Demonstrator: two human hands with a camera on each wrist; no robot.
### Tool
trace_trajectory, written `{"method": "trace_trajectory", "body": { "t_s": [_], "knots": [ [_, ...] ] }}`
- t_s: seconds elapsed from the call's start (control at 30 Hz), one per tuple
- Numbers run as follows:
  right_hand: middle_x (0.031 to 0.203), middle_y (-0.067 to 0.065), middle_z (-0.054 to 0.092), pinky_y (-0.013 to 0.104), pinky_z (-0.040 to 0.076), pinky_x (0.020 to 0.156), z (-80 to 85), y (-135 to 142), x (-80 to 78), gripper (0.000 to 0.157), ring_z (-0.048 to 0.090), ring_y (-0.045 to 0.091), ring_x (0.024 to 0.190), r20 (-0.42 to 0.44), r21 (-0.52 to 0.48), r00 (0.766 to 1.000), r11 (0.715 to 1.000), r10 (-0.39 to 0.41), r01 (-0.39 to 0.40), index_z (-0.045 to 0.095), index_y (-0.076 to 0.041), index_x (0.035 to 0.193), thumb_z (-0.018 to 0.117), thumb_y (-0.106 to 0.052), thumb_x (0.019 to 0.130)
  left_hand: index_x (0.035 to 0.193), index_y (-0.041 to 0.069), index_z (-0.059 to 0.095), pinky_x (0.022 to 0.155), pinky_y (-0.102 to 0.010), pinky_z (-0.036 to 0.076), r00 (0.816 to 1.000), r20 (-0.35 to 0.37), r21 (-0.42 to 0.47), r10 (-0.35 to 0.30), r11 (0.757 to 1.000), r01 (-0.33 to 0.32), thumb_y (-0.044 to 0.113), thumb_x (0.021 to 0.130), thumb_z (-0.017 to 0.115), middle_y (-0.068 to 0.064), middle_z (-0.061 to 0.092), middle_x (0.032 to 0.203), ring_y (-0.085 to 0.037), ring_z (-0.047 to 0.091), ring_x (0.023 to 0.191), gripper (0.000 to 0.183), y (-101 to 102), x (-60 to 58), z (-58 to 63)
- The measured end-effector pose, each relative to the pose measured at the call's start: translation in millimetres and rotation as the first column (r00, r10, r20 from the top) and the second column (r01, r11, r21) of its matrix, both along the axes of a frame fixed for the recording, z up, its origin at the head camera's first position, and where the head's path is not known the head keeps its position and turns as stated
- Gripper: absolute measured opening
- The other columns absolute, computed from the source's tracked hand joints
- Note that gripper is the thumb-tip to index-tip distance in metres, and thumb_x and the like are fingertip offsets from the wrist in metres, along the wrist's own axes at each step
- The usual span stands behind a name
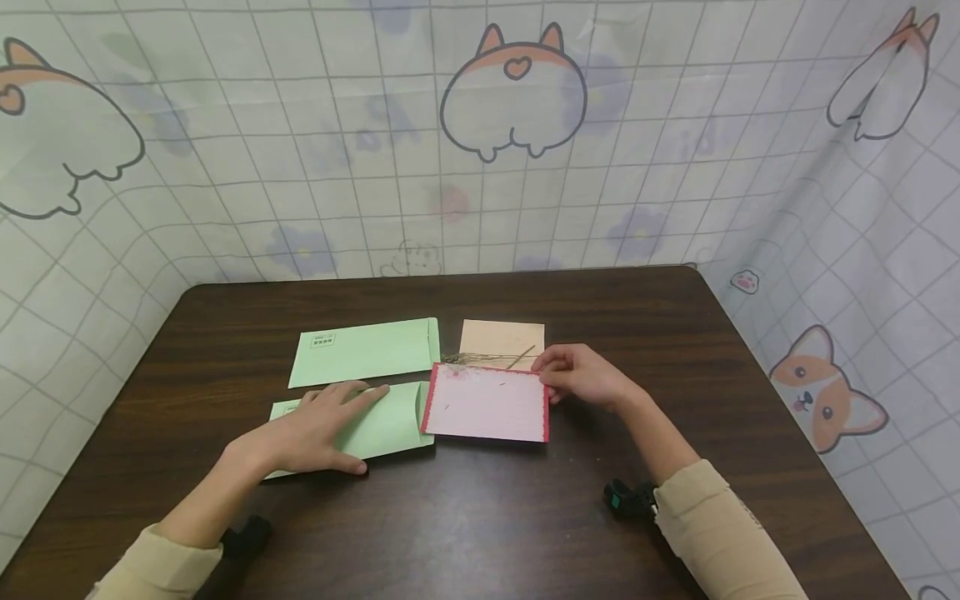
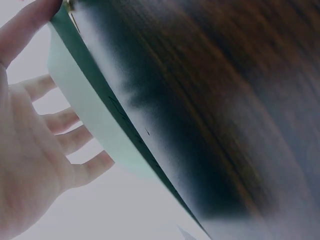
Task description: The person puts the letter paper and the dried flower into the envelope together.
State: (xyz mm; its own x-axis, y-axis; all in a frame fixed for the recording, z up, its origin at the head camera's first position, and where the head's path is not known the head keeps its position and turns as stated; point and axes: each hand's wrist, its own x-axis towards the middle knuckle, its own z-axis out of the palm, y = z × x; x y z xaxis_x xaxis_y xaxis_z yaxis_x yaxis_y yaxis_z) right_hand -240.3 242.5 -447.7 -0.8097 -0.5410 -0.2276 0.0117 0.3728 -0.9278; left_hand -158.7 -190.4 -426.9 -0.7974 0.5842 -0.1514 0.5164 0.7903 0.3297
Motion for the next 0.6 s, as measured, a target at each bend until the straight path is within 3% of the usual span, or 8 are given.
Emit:
{"method": "trace_trajectory", "body": {
  "t_s": [0.27,0.6],
  "knots": [
    [0.097,0.016,0.069,0.038,0.060,0.077,1.1,-2.3,1.9,0.022,0.066,0.027,0.079,-0.014,-0.005,0.997,0.997,0.074,-0.074,0.064,0.006,0.120,0.064,-0.006,0.101,0.162,0.016,0.034,0.104,-0.066,0.031,1.000,-0.025,0.003,0.004,1.000,-0.004,0.046,0.078,0.088,-0.014,0.043,0.150,-0.033,0.040,0.139,0.104,2.5,-0.9,-1.7],
    [0.093,0.015,0.068,0.040,0.059,0.075,5.0,-6.5,2.1,0.020,0.064,0.026,0.077,-0.060,0.066,0.994,0.994,0.088,-0.084,0.069,0.002,0.118,0.065,-0.006,0.101,0.162,0.017,0.034,0.103,-0.065,0.032,1.000,-0.020,0.009,0.008,1.000,-0.008,0.045,0.078,0.088,-0.014,0.042,0.150,-0.033,0.039,0.139,0.103,3.4,-2.3,-0.5]
  ]
}}
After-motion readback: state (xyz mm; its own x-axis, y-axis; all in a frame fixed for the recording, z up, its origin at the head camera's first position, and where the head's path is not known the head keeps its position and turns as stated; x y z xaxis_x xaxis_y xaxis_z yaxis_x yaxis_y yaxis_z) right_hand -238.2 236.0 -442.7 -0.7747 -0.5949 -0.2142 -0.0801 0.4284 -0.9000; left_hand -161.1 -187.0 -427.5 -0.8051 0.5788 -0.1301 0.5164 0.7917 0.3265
